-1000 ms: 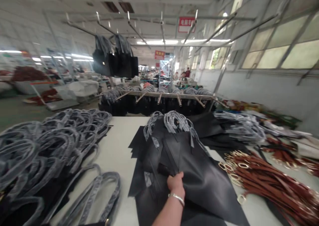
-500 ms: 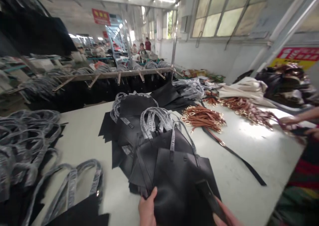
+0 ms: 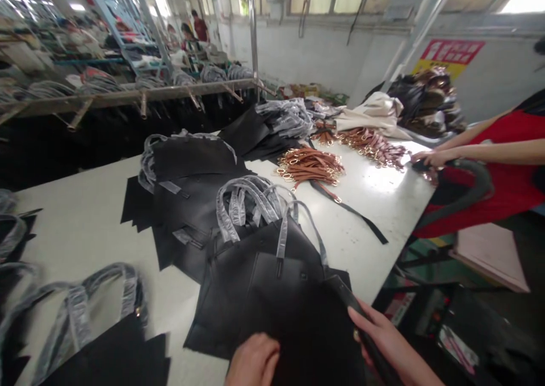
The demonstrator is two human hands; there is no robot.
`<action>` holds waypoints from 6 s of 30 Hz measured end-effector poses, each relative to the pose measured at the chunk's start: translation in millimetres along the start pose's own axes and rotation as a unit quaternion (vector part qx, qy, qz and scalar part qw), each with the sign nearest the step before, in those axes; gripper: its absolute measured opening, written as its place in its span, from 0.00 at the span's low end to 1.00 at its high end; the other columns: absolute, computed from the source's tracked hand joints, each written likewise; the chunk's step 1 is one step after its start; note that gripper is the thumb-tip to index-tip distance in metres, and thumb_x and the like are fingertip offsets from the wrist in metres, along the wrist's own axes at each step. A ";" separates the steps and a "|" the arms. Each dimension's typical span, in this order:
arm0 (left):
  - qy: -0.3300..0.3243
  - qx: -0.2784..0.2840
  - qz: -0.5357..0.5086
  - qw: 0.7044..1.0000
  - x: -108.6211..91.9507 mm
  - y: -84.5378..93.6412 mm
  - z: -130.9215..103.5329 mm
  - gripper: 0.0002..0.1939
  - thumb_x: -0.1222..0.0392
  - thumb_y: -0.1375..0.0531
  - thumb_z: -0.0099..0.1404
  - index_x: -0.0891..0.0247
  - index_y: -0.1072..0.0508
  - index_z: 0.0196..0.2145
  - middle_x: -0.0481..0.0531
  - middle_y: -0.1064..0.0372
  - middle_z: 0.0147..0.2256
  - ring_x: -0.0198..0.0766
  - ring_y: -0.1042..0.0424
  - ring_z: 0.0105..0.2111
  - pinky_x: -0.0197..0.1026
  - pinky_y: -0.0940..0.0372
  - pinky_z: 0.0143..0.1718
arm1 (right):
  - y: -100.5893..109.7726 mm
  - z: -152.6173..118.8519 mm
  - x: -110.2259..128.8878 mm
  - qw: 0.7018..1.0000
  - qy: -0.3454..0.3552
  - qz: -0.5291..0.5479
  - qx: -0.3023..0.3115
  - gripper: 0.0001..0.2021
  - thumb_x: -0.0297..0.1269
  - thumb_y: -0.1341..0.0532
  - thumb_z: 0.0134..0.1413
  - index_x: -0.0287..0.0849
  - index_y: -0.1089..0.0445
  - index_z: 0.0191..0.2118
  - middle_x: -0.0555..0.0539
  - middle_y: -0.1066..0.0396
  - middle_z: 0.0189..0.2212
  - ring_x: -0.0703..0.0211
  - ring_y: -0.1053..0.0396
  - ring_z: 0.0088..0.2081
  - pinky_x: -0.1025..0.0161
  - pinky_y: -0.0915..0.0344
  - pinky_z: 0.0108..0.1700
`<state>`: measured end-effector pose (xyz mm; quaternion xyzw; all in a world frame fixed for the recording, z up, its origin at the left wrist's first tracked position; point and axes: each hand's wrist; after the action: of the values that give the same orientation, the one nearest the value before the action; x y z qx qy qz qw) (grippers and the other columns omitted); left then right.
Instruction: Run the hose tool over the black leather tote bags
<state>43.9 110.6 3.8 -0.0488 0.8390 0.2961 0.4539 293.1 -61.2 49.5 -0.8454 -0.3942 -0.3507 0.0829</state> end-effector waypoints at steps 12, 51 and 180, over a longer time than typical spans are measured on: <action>-0.354 0.024 0.323 0.877 -56.2 -32.4 111.6 0.21 0.52 0.47 0.69 0.56 0.37 0.58 0.54 0.48 0.64 0.50 0.56 0.65 0.60 0.59 0.64 | 4.5 22.8 38.5 0.999 -0.034 -0.002 0.034 0.27 0.45 0.45 0.61 0.43 0.46 0.63 0.56 0.35 0.14 0.65 0.38 0.10 0.74 0.41 0.11; -0.145 0.119 0.306 0.933 -102.0 -21.2 165.0 0.19 0.65 0.41 0.59 0.54 0.26 0.48 0.53 0.24 0.44 0.47 0.28 0.48 0.45 0.37 0.50 | 45.2 43.3 25.9 0.996 0.018 0.038 -0.073 0.28 0.49 0.38 0.52 0.39 0.37 0.56 0.56 0.36 0.15 0.63 0.38 0.12 0.69 0.41 0.13; -0.071 -0.143 -0.323 0.933 -65.9 28.1 135.3 0.21 0.59 0.43 0.65 0.62 0.41 0.55 0.62 0.35 0.52 0.40 0.29 0.42 0.45 0.33 0.43 | -33.8 26.3 59.2 0.991 0.070 -0.077 0.078 0.38 0.53 0.40 0.52 0.43 0.49 0.66 0.57 0.35 0.20 0.67 0.38 0.14 0.69 0.42 0.17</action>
<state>171.6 194.5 12.8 -0.3609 0.6923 0.2529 0.5714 308.8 8.6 64.5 -0.7767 -0.4776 -0.3830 0.1485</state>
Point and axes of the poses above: each hand's wrist, its own z-axis towards the middle knuckle, its own y-axis out of the back of the hand, x = y × z
